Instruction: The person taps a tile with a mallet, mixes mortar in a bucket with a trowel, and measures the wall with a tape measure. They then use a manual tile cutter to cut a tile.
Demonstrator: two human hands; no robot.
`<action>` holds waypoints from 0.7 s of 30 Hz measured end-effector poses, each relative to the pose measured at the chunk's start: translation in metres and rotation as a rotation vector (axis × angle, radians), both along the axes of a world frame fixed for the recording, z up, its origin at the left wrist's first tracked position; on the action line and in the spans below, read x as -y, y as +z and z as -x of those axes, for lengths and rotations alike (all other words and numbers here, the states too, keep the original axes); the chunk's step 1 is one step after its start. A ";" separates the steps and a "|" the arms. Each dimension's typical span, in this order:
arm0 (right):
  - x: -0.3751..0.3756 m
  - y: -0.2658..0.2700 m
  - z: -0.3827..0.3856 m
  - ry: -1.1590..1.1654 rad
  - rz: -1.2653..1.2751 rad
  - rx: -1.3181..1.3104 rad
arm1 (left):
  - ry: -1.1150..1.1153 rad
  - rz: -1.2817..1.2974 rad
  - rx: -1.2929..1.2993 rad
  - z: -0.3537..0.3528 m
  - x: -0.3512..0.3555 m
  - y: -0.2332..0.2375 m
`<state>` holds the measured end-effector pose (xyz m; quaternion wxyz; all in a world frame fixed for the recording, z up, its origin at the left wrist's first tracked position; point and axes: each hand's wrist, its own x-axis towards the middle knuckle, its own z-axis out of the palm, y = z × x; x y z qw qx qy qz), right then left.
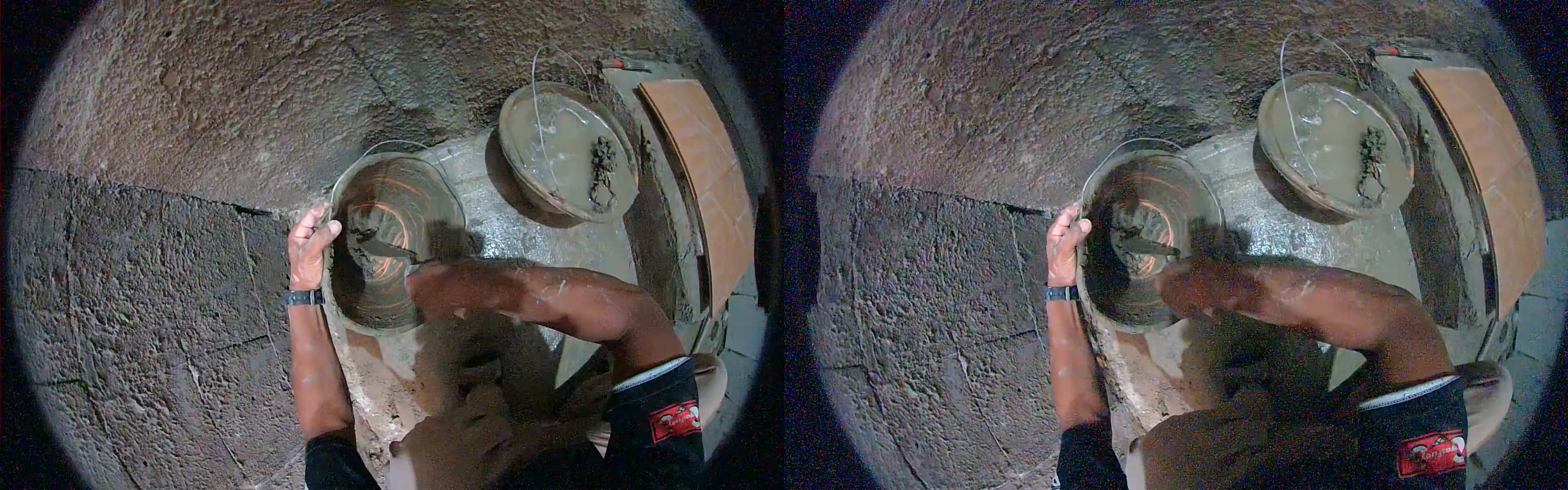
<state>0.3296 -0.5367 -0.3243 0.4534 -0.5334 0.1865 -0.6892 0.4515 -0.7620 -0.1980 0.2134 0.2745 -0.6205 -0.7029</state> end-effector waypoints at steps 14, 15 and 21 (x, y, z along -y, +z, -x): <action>0.043 0.053 0.069 -0.344 -0.307 -1.300 | -0.094 0.086 0.029 0.002 0.003 0.004; 0.047 0.049 0.067 -0.302 -0.270 -1.260 | -0.101 0.076 0.021 -0.003 0.008 0.001; 0.059 0.105 0.061 0.203 -0.520 -1.660 | -0.164 -0.188 -0.037 -0.004 0.009 -0.009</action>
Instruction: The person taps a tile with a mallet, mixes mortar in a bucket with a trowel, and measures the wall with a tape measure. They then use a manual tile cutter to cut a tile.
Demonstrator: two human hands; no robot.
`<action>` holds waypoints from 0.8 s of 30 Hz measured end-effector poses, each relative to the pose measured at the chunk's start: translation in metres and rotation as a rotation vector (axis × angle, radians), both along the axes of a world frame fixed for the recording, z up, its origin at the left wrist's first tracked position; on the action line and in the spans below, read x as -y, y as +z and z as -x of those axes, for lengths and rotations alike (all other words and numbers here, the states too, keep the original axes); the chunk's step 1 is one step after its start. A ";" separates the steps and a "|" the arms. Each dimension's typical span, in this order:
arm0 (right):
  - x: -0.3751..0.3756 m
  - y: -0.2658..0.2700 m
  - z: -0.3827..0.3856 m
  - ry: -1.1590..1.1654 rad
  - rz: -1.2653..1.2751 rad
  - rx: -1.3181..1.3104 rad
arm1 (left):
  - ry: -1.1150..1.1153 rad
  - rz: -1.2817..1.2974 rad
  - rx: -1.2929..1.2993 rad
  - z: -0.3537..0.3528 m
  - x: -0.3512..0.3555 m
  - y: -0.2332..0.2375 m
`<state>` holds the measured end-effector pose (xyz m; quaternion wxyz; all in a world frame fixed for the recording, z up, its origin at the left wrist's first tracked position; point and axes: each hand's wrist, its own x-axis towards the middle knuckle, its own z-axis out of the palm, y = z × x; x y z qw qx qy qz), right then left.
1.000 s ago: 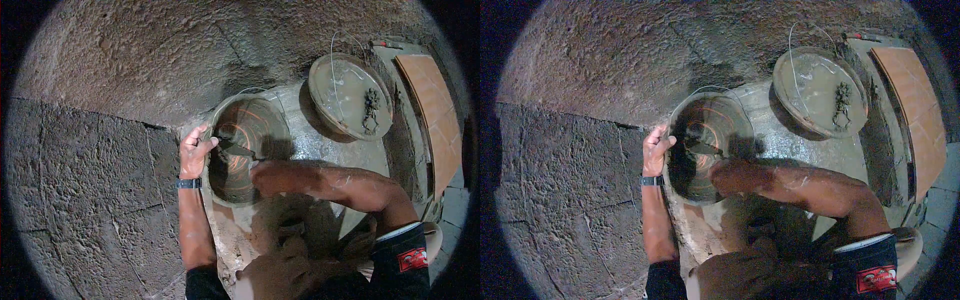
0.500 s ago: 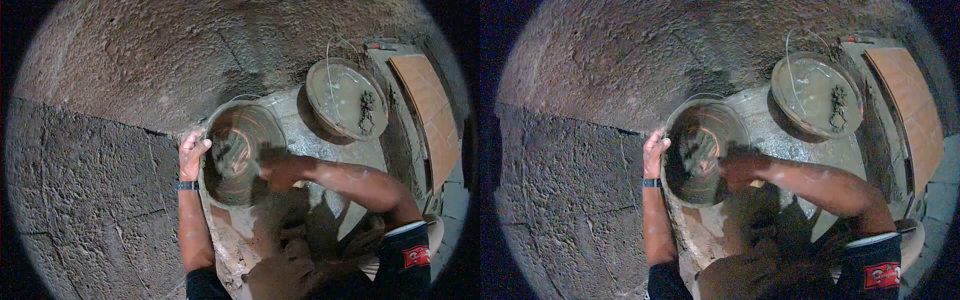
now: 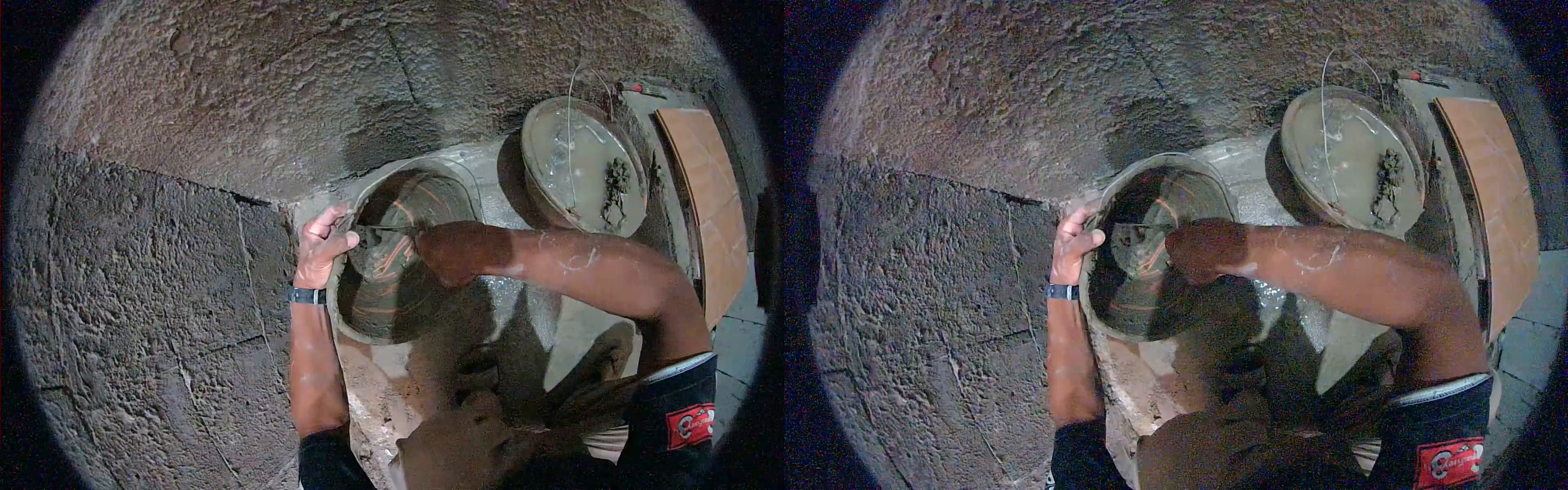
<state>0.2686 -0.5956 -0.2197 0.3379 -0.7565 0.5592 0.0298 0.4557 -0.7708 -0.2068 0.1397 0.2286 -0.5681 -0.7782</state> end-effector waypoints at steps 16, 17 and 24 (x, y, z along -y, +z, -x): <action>0.030 0.044 0.002 0.068 -0.014 -0.441 | -0.065 0.314 0.087 0.001 -0.012 0.001; 0.030 0.033 0.004 0.103 0.009 -0.443 | -0.068 0.318 0.091 0.000 -0.012 0.000; -0.012 0.012 0.003 0.027 0.297 -0.095 | -0.211 0.406 0.081 0.012 -0.039 0.012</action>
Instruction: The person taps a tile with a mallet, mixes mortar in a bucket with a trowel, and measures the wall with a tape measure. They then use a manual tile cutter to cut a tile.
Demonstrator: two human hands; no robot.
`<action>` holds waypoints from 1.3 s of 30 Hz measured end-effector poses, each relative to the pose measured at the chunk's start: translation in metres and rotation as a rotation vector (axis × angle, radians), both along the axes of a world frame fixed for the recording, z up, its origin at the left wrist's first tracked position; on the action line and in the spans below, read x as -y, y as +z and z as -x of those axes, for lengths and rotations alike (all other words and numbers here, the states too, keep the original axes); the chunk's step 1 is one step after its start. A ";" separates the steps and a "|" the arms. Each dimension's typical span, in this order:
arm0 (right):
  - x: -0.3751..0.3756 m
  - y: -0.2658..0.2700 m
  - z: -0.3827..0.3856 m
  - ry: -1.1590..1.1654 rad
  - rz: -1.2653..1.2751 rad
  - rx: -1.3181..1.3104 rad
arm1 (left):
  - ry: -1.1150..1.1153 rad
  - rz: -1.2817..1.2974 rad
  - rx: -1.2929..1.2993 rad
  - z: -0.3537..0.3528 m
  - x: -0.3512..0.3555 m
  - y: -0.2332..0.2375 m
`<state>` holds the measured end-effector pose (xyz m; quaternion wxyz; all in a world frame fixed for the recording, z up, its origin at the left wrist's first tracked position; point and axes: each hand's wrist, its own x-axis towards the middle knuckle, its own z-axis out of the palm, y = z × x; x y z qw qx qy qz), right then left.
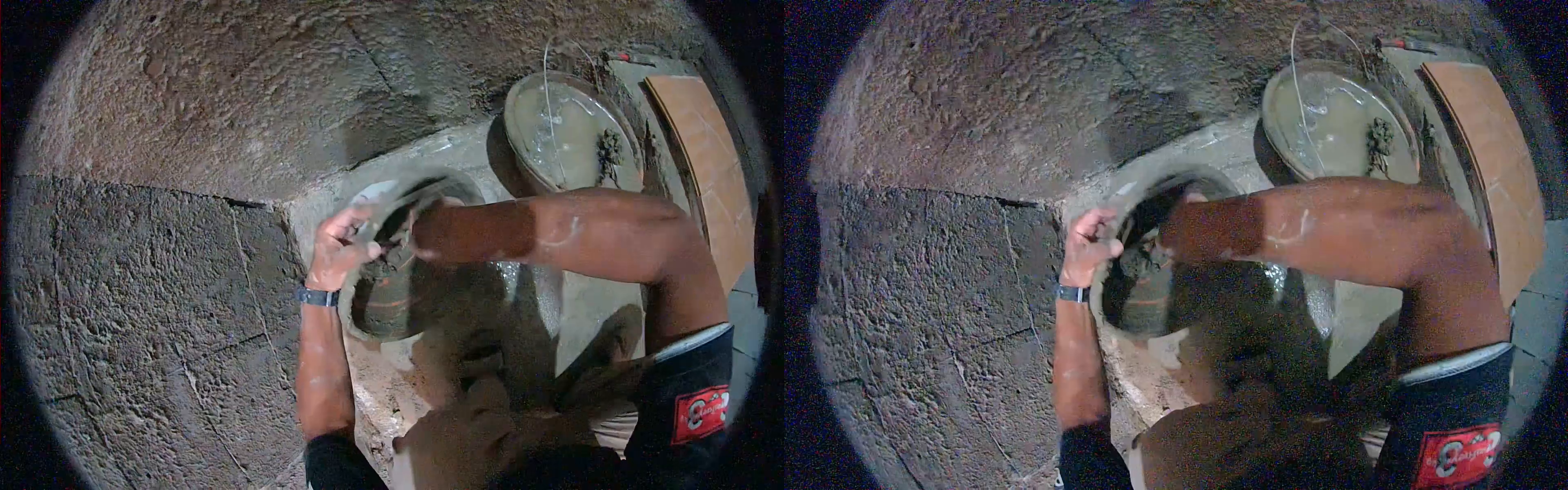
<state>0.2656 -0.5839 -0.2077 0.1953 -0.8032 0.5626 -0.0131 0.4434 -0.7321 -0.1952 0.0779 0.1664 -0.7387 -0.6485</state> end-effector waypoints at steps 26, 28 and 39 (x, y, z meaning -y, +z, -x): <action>-0.059 -0.074 -0.045 -0.263 0.442 -0.072 | 0.361 -0.279 -0.121 -0.020 0.029 -0.034; -0.062 -0.064 -0.052 -0.214 0.447 -0.223 | 0.390 -0.314 -0.105 -0.028 0.030 -0.036; -0.022 0.006 -0.018 -0.508 -0.373 0.199 | 0.378 -0.350 -0.214 -0.020 0.019 -0.032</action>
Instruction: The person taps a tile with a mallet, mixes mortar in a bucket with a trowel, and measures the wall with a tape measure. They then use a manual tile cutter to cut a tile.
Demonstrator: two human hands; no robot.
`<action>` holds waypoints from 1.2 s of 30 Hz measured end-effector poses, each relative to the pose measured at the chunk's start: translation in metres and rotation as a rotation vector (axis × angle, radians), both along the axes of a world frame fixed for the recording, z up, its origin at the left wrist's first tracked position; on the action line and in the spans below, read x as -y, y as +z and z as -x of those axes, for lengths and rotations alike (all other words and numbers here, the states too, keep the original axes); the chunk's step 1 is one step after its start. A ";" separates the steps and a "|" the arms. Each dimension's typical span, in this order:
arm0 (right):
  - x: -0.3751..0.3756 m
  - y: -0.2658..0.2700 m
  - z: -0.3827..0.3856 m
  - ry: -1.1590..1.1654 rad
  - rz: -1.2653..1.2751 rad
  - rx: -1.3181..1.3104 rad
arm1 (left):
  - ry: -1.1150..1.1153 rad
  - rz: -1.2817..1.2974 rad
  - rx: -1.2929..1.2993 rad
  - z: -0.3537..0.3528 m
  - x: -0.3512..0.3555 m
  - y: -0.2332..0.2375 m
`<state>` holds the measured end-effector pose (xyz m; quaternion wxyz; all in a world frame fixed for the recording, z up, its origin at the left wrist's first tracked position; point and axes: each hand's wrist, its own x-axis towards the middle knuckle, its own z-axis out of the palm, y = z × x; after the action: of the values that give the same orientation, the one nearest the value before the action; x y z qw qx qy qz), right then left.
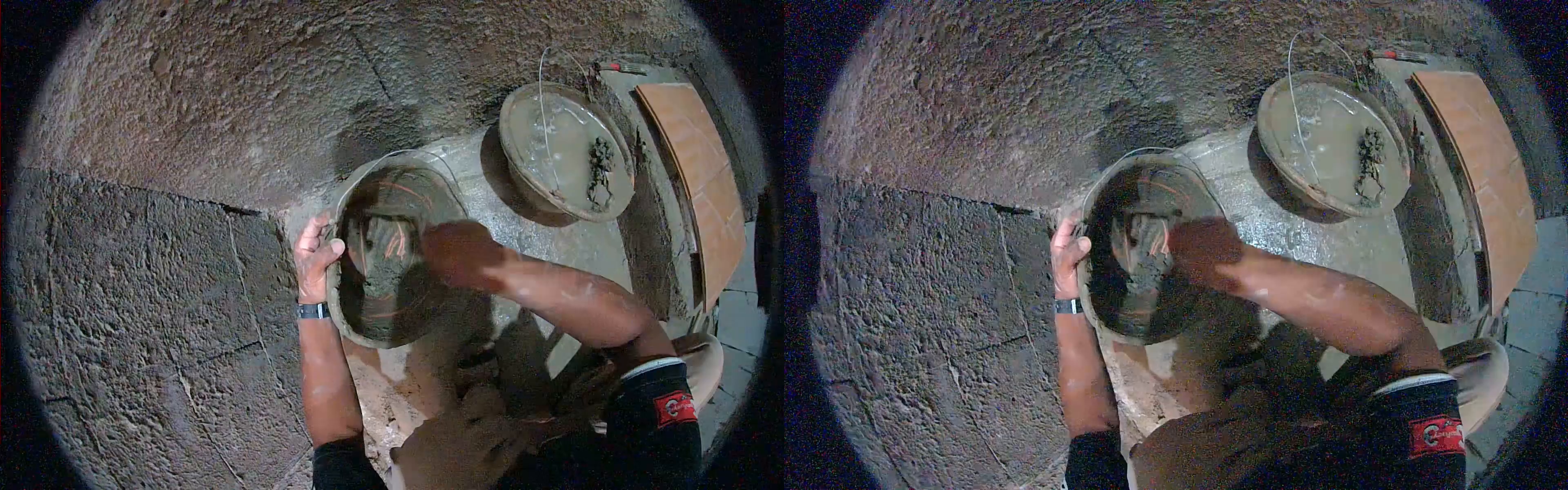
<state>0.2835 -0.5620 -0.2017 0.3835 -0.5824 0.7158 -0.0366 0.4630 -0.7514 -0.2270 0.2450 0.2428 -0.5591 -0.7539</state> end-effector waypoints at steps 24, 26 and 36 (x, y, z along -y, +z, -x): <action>-0.029 -0.035 -0.055 0.133 0.439 -0.250 | -0.054 0.024 0.081 -0.002 0.013 0.000; -0.036 -0.036 -0.053 0.141 0.438 -0.221 | -0.082 0.082 0.050 0.003 0.009 -0.002; -0.019 -0.027 -0.054 0.027 0.421 -0.299 | -0.062 0.000 0.011 0.010 0.005 0.005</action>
<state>0.3377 -0.5425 -0.2288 0.1444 -0.6578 0.7334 -0.0932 0.4533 -0.7561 -0.2222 0.2185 0.2293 -0.5678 -0.7598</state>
